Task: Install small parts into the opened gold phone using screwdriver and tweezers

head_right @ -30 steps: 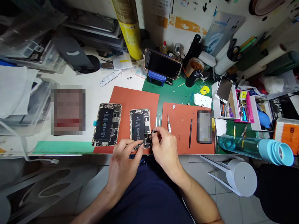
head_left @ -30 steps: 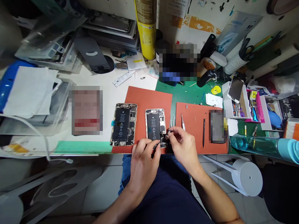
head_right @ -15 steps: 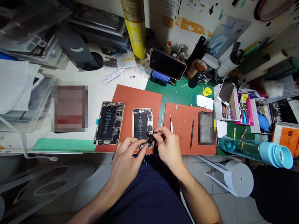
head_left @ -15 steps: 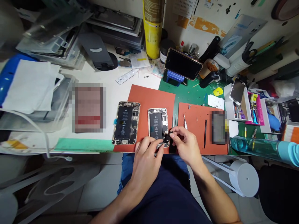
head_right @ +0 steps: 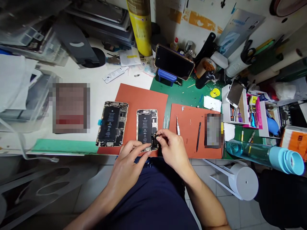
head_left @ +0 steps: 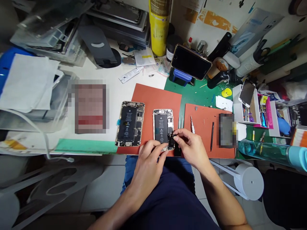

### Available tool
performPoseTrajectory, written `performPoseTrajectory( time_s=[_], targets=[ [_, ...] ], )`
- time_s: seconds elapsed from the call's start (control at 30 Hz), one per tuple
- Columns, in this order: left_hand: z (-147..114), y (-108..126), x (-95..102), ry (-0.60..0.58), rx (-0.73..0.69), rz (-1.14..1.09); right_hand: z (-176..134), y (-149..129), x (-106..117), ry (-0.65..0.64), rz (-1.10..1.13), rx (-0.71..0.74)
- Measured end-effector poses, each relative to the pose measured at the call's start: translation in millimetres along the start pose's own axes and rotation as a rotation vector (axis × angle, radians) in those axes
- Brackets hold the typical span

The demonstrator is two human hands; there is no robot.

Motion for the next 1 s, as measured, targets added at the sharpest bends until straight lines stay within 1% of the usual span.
performPoseTrajectory(
  time_s=[0.3,0.47,0.67,1.0],
  targets=[
    [0.1,-2.3,1.1,-0.003,0.001,-0.013,-1.1,-5.8,5.1,-0.004,-0.072,0.002],
    [-0.8,-3.2,0.5,0.002,-0.007,-0.023,-4.5,-2.0,-0.4,-0.024,-0.035,-0.037],
    [-3.6,-1.3,2.7,0.025,-0.048,-0.052,-6.5,0.8,-2.2,0.009,-0.051,-0.049],
    [-3.8,-0.8,3.1,0.029,-0.052,-0.088,-9.2,3.2,4.2,0.057,-0.114,-0.103]
  ],
)
Point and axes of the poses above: each hand's wrist, its own z-axis towards the middle knuckle, its own x-axis out of the back of the hand, y = z × x, the point moved 8 cm from there along z, towards the middle knuckle, and after that the axes turned 14 degrees about x, right-handed, at the moved point
